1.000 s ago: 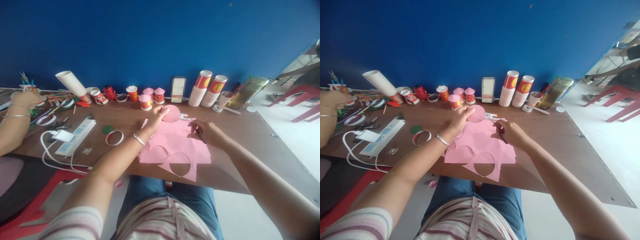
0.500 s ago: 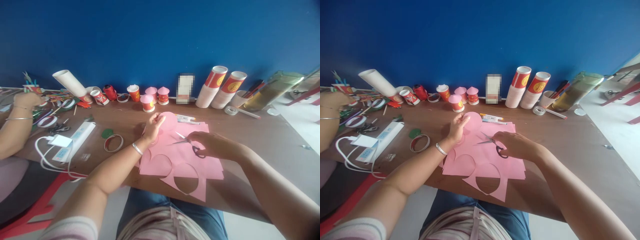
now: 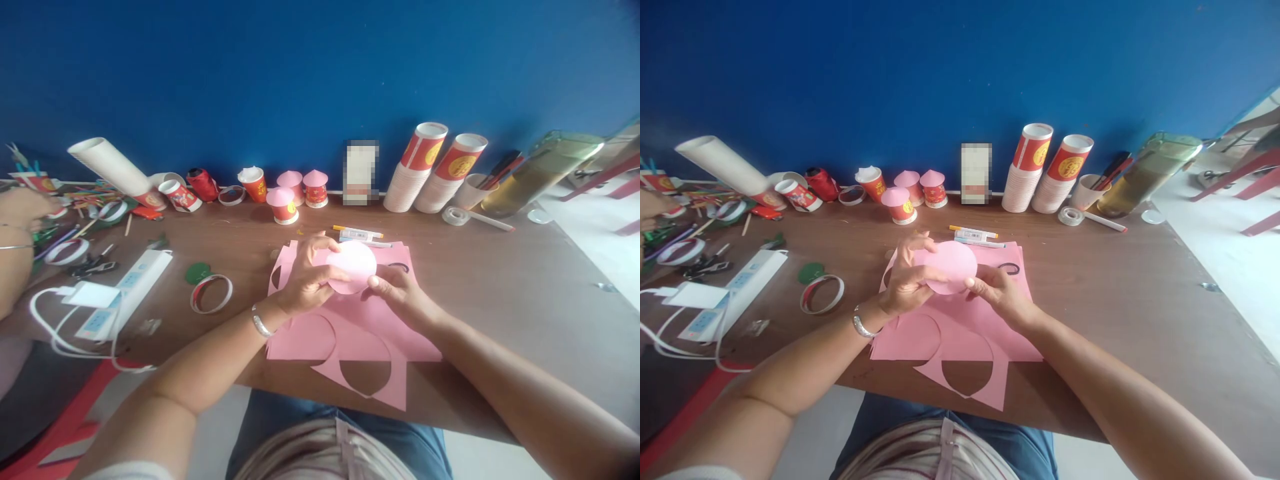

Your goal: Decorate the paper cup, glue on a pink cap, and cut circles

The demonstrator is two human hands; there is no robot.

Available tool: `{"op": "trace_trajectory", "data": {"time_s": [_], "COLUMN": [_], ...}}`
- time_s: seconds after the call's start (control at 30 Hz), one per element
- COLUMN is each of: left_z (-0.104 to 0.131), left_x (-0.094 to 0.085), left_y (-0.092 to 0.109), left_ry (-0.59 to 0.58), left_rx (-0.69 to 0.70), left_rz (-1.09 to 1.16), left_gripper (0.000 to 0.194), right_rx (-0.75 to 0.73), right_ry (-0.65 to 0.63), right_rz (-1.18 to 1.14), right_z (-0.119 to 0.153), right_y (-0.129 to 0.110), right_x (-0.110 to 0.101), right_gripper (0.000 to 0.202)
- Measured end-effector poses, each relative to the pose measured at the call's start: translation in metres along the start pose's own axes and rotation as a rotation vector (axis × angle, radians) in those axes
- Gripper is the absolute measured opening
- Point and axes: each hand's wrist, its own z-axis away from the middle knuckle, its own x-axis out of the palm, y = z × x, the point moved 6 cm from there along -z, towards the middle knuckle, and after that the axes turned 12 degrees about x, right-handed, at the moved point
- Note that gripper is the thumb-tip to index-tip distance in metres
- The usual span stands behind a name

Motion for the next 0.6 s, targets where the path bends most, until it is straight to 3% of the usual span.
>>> {"op": "trace_trajectory", "data": {"time_s": [0.07,0.17,0.27,0.33,0.47,0.6], "left_z": [0.002,0.008,0.02,0.024,0.023,0.02], "left_x": [0.005,0.005,0.007,0.011,0.024,0.031], "left_y": [-0.005,-0.026,-0.045,-0.049,-0.043,-0.03], "left_ry": [-0.016,0.111,0.182,0.171,0.068,-0.078], "left_rx": [-0.071,-0.371,-0.694,-0.818,-0.891,-0.875], "left_rz": [0.016,0.173,0.352,0.454,0.679,0.712], "left_gripper": [0.017,0.023,0.037,0.051,0.051,0.039], "right_rx": [0.035,0.067,0.064,0.071,0.065,0.078], "right_ry": [0.084,0.197,0.21,0.188,0.168,0.179], "right_rz": [-0.049,-0.056,-0.025,0.016,0.08,0.119], "right_z": [-0.003,-0.005,-0.005,-0.005,-0.004,-0.006], "right_y": [0.01,0.023,0.026,0.025,0.023,0.028], "right_x": [0.0,-0.007,-0.009,-0.008,-0.005,-0.004], "right_gripper": [0.055,0.053,0.054,0.055,0.055,0.057]}}
